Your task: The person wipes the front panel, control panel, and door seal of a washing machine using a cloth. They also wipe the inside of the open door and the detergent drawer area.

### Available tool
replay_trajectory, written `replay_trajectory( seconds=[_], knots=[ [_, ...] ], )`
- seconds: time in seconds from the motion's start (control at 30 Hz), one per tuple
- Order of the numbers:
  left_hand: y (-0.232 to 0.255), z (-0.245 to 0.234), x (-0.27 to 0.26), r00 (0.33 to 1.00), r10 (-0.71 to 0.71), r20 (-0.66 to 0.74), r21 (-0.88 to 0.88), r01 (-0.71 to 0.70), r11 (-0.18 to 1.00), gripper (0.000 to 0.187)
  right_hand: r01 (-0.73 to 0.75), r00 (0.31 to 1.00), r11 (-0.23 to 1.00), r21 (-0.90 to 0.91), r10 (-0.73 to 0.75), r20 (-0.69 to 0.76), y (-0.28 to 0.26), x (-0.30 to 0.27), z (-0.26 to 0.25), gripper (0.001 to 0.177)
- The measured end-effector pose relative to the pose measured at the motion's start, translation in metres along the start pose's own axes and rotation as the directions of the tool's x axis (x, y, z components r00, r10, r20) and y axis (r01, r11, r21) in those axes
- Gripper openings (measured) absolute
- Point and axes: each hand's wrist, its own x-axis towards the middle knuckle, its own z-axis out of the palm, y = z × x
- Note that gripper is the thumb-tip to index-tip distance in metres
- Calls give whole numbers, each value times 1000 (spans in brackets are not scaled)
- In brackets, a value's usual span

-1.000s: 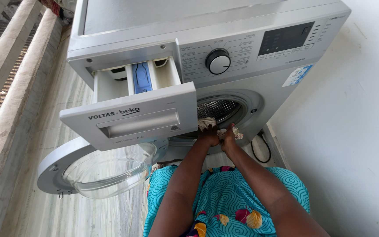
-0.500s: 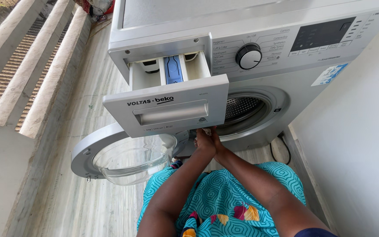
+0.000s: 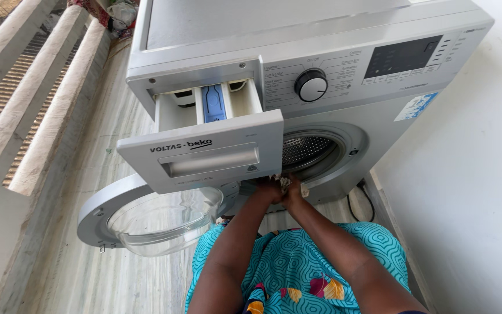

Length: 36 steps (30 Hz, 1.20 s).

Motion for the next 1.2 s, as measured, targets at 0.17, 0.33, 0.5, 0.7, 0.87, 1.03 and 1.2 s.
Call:
replay_trajectory(
  seconds=[0.17, 0.33, 0.5, 0.7, 0.87, 1.03, 1.2],
  knots=[
    [57, 9, 59, 958, 253, 135, -170, -229, 958, 89, 103, 977, 961, 257, -49, -207, -88, 1, -30, 44],
    [111, 0, 93, 832, 508, -226, -631, -522, 575, 92, 376, 926, 901, 218, -371, -65, -160, -25, -39, 47],
    [143, -13, 78, 782, 455, -426, -799, -562, 217, 105, 580, 813, 811, 79, -582, 15, -186, -71, -21, 50],
    [143, -48, 24, 797, 338, -500, -860, -410, -305, 97, 790, 580, 504, -351, -800, 156, -162, -100, 19, 66],
    [104, -47, 19, 696, 223, -683, -539, -273, -797, 70, 830, 270, -93, -551, -797, 541, -120, -130, 71, 76],
    [57, -55, -12, 750, 123, -650, -363, -165, -917, 58, 642, 160, -681, -352, -331, 930, -94, -162, 112, 71],
    [34, -64, -57, 772, 107, -626, -350, -155, -924, 64, 588, 181, -798, -132, -29, 983, -90, -178, 143, 60]
  ],
)
